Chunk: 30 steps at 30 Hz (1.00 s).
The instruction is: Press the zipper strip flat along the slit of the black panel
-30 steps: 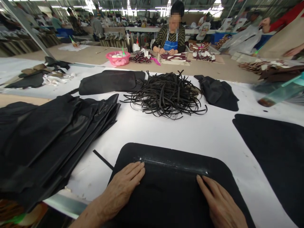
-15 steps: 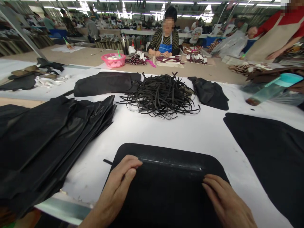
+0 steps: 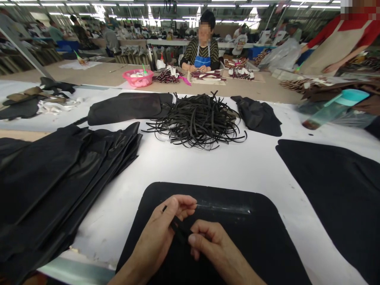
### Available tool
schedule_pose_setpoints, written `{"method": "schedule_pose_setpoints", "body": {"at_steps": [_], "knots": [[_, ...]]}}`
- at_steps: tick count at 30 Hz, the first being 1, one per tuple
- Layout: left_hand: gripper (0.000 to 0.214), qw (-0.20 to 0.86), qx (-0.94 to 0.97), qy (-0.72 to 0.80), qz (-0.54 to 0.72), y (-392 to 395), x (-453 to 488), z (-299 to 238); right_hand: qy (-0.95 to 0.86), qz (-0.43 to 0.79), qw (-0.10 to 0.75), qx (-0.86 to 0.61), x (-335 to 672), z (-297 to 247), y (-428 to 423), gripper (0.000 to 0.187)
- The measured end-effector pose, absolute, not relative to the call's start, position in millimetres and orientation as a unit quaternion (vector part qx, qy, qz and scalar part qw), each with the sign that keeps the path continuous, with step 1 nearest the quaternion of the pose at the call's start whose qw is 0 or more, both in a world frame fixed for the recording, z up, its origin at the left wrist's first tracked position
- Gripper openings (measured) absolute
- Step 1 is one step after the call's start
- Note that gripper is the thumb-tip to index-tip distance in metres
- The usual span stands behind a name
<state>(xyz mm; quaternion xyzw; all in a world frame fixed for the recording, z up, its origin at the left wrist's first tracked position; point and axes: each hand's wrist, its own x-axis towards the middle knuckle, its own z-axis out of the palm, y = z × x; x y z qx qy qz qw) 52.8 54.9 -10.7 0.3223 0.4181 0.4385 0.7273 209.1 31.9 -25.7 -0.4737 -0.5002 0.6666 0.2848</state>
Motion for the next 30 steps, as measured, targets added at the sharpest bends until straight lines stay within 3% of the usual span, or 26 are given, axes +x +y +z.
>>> {"method": "schedule_pose_setpoints", "body": {"at_steps": [5, 8, 11, 19, 30], "knots": [[0.022, 0.729, 0.461, 0.458, 0.217, 61.1, 37.8, -22.4, -0.535, 0.594, 0.211, -0.563, 239.6, -21.9, 29.0, 0.027], [0.025, 0.756, 0.449, 0.457, 0.136, 62.0, 33.2, -28.6, -0.576, 0.529, 0.164, -0.601, 256.7, -16.8, 27.7, 0.026], [0.025, 0.693, 0.516, 0.495, 0.094, 62.0, 27.8, -31.6, -0.586, 0.485, 0.133, -0.636, 276.3, -21.5, 24.5, 0.028], [0.016, 0.514, 0.634, 0.562, 0.134, 71.8, 10.3, -28.0, -0.584, 0.458, 0.140, -0.655, 336.6, -40.9, 21.0, 0.029], [0.017, 0.485, 0.565, 0.634, 0.208, 100.1, 5.3, -44.5, -0.489, 0.463, 0.195, -0.713, 368.2, -66.6, 36.3, 0.037]]}}
